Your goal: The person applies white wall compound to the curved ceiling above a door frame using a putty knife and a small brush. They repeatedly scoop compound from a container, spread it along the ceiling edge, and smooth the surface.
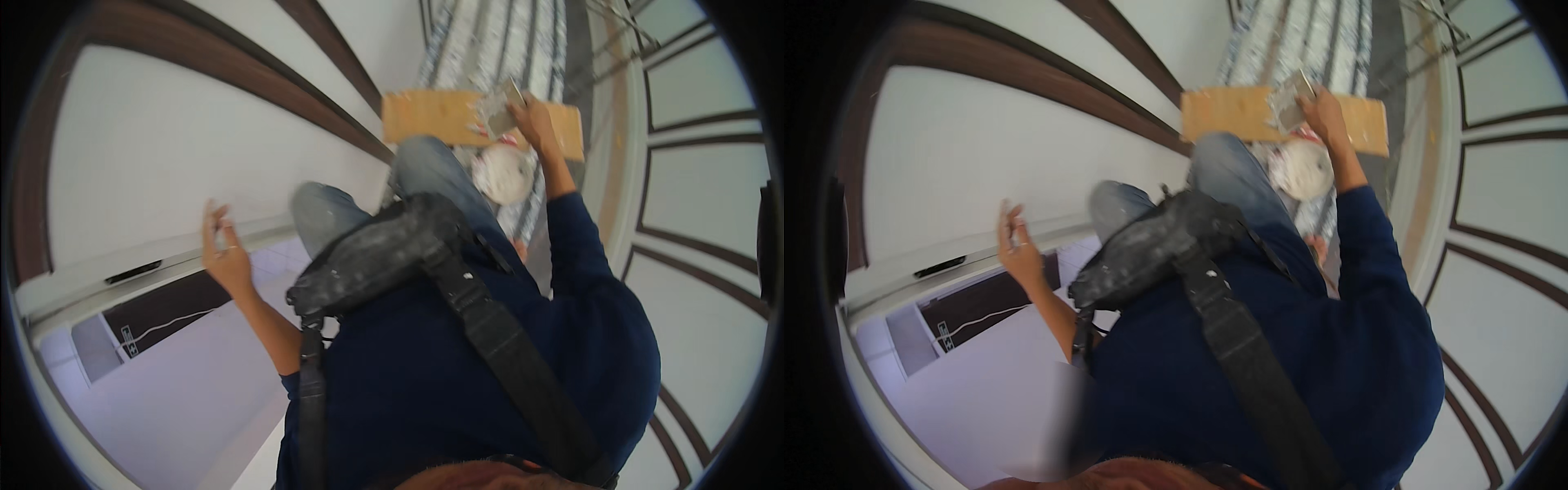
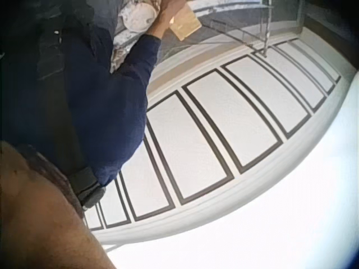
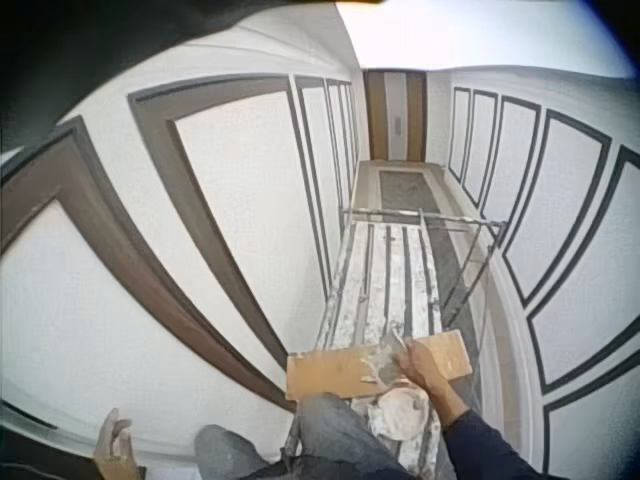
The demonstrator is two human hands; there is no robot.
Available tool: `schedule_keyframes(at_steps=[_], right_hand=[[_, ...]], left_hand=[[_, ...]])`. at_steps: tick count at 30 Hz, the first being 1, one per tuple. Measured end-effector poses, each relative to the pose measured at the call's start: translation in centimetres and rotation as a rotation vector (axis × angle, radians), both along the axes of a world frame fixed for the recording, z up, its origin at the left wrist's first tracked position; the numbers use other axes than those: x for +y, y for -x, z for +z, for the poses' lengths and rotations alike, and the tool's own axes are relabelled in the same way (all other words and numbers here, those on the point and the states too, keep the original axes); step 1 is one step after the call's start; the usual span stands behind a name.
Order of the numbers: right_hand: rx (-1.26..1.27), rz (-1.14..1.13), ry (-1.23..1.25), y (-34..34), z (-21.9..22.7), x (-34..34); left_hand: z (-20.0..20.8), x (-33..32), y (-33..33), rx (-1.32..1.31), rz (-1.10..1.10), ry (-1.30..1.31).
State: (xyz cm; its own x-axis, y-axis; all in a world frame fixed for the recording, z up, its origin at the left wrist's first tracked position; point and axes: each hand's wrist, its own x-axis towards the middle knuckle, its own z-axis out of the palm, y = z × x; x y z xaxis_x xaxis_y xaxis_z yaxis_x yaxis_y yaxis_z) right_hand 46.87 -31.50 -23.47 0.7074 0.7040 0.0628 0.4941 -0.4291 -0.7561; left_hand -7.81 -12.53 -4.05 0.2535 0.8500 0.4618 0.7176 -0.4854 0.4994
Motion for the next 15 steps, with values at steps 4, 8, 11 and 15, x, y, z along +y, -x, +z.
schedule_keyframes(at_steps=[4,8,11,15], right_hand=[[-0.036,0.033,0.526,-1.3,-4.6,-6.9],[0.015,-0.039,0.570,2.4,-9.2,-10.5],[0.021,-0.119,0.631,4.4,-11.3,-11.5],[-0.063,-0.150,0.540,6.3,-13.3,-9.3]], left_hand=[[-1.7,2.2,1.3,-0.011,0.031,0.022],[-2.2,1.3,0.5,-0.005,0.012,0.099],[-2.8,0.7,-0.1,0.005,-0.023,0.130],[-2.8,0.4,-2.0,0.092,-0.037,0.155]])
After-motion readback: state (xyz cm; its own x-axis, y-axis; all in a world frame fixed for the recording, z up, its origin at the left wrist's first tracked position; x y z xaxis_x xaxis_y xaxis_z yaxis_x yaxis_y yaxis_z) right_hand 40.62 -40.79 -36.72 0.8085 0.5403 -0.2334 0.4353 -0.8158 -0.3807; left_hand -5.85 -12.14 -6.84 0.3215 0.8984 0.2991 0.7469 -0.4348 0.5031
